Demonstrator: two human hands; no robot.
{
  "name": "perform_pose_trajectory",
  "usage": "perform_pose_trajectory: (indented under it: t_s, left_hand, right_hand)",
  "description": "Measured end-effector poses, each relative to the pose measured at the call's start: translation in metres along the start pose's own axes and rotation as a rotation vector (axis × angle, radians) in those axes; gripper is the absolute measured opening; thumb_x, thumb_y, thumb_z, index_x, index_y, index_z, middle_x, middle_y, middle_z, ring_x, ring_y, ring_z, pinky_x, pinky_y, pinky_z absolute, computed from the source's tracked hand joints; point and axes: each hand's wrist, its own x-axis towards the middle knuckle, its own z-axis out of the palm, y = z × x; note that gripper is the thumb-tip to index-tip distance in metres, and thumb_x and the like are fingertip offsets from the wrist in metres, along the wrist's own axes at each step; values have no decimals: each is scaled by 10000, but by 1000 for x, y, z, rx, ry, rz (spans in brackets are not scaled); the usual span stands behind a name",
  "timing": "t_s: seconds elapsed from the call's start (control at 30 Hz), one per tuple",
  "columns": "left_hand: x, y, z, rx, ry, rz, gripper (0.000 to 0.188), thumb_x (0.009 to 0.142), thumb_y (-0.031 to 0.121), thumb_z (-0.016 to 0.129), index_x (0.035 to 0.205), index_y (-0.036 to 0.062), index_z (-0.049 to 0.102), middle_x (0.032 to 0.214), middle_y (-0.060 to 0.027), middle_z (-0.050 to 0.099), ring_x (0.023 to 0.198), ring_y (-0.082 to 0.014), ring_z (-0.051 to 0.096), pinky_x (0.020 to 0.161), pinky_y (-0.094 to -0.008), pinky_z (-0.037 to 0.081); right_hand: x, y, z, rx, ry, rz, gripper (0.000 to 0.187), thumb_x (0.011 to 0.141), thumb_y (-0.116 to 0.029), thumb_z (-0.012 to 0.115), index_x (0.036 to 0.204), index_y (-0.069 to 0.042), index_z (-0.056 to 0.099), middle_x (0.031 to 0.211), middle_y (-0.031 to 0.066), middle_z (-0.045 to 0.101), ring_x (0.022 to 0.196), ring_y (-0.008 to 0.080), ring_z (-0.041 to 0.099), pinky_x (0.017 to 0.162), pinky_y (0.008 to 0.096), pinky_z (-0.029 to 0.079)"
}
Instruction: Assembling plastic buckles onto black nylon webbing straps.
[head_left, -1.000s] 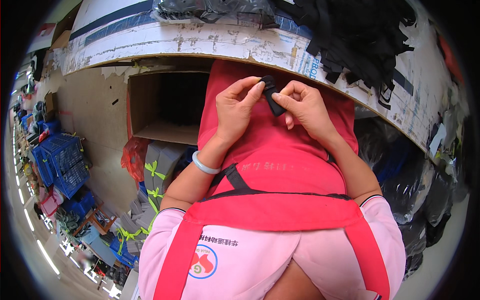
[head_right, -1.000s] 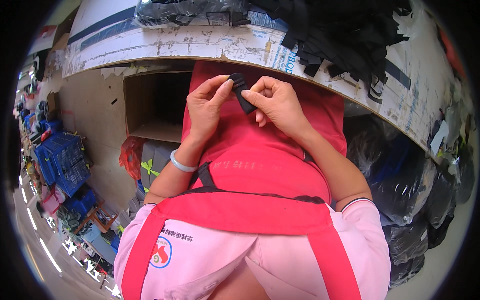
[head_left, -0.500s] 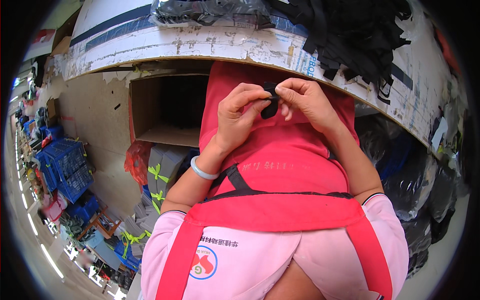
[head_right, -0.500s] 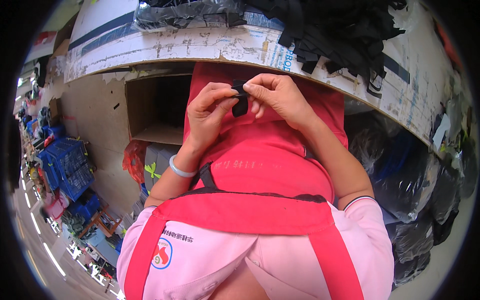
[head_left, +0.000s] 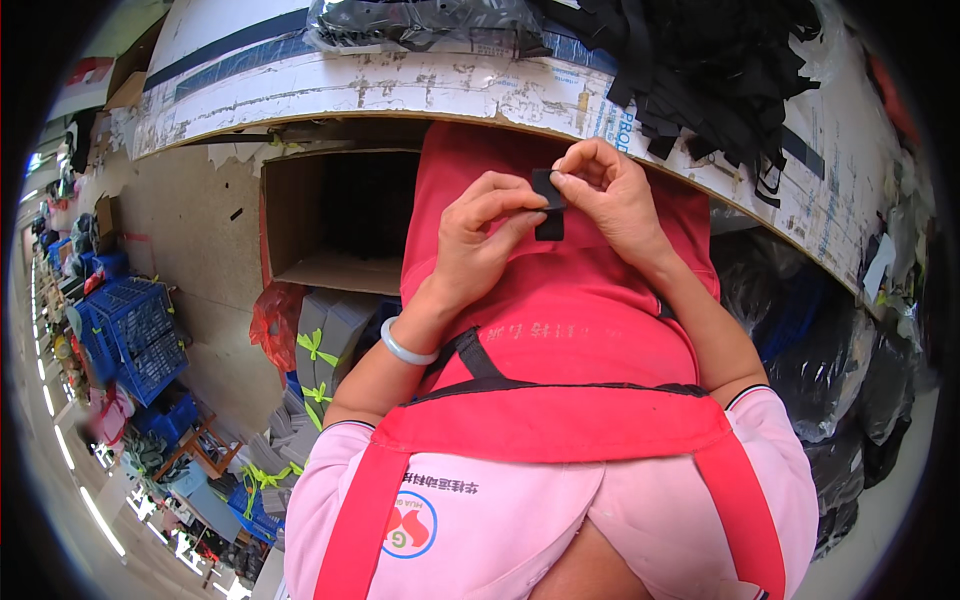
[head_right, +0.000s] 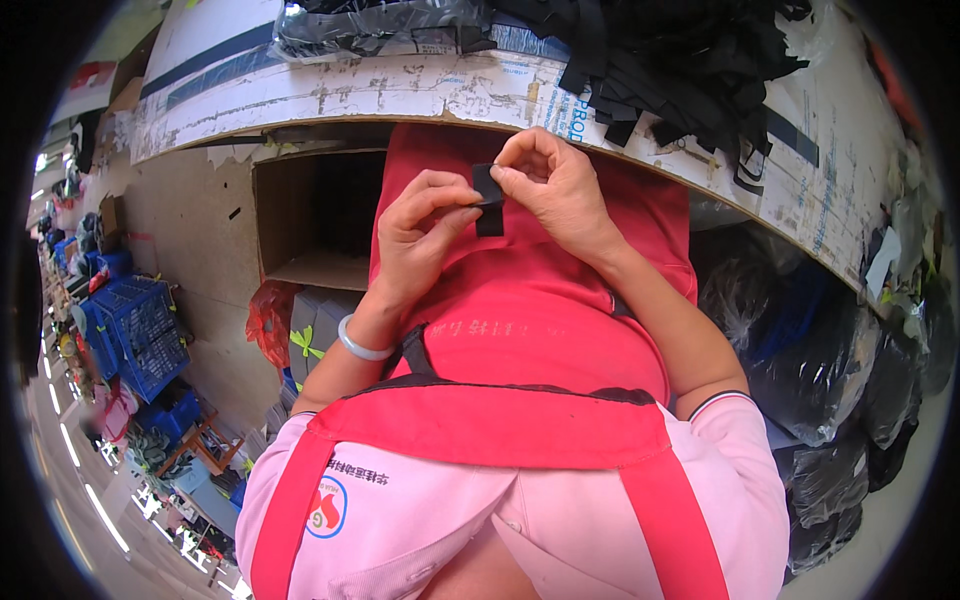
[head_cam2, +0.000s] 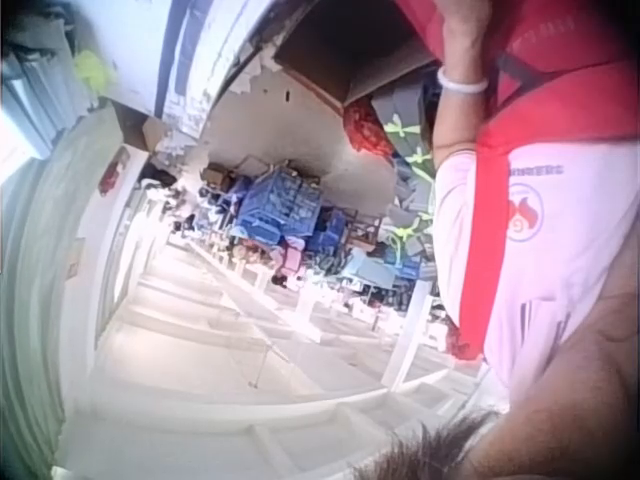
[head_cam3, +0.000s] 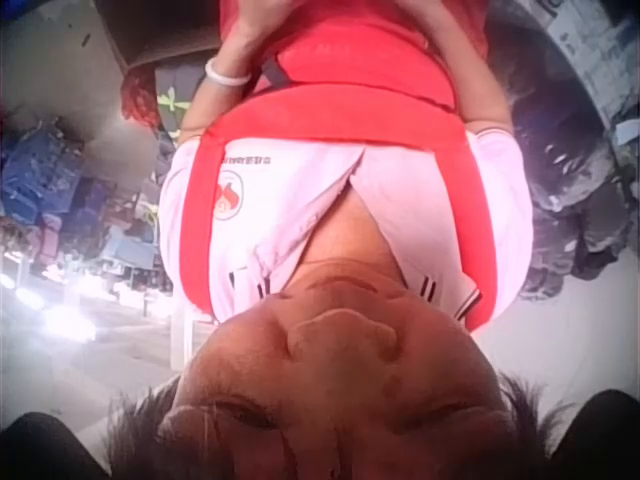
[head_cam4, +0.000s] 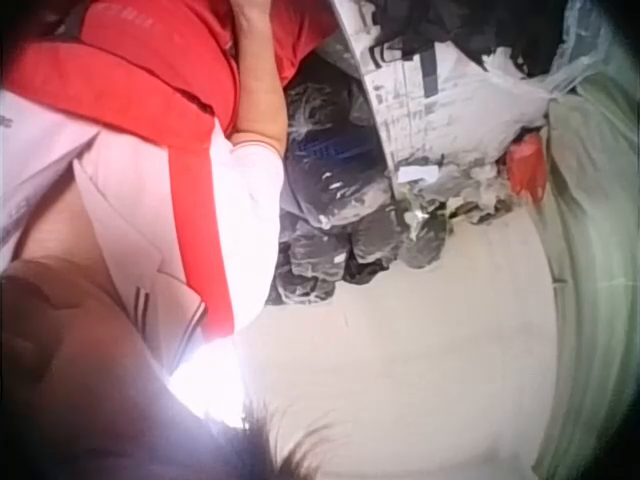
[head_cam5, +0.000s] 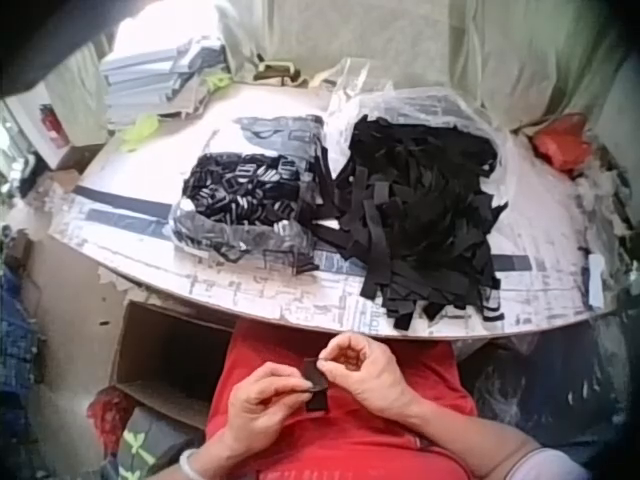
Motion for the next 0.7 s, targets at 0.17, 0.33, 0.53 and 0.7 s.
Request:
perform_pose_trajectory:
  t_s: [0.17,0.33,0.53,0.7]
  left_hand:
    - [-15,25,-54,154,-131,-130,172,792,-81,662,947,-7,675,910,-74,606,817,-138,612,719,-241,501]
    - [-52,25,-156,621,156,-474,275,819,32,687,1090,10,648,927,-93,614,734,-141,591,678,-241,486]
    - [-7,14,-150,695,265,-205,330,836,65,686,1156,25,618,977,-95,628,732,-138,617,664,-259,494]
    - [98,36,-87,531,171,104,314,865,44,660,1175,45,612,1026,-60,632,835,-109,639,721,-245,499]
  right_hand:
    - [11,10,15,7,-92,24,179,871,-16,647,1028,-27,563,915,8,597,826,61,568,745,203,478]
    - [12,23,19,-149,-365,259,266,899,-78,616,1150,-30,541,923,23,603,788,75,579,690,221,490]
    - [13,35,16,-287,-378,303,165,903,-73,578,1051,-8,611,831,10,622,691,61,542,610,216,467]
    - [14,57,5,-335,-379,195,151,923,-89,574,1052,-18,610,829,-6,609,697,55,541,604,208,463]
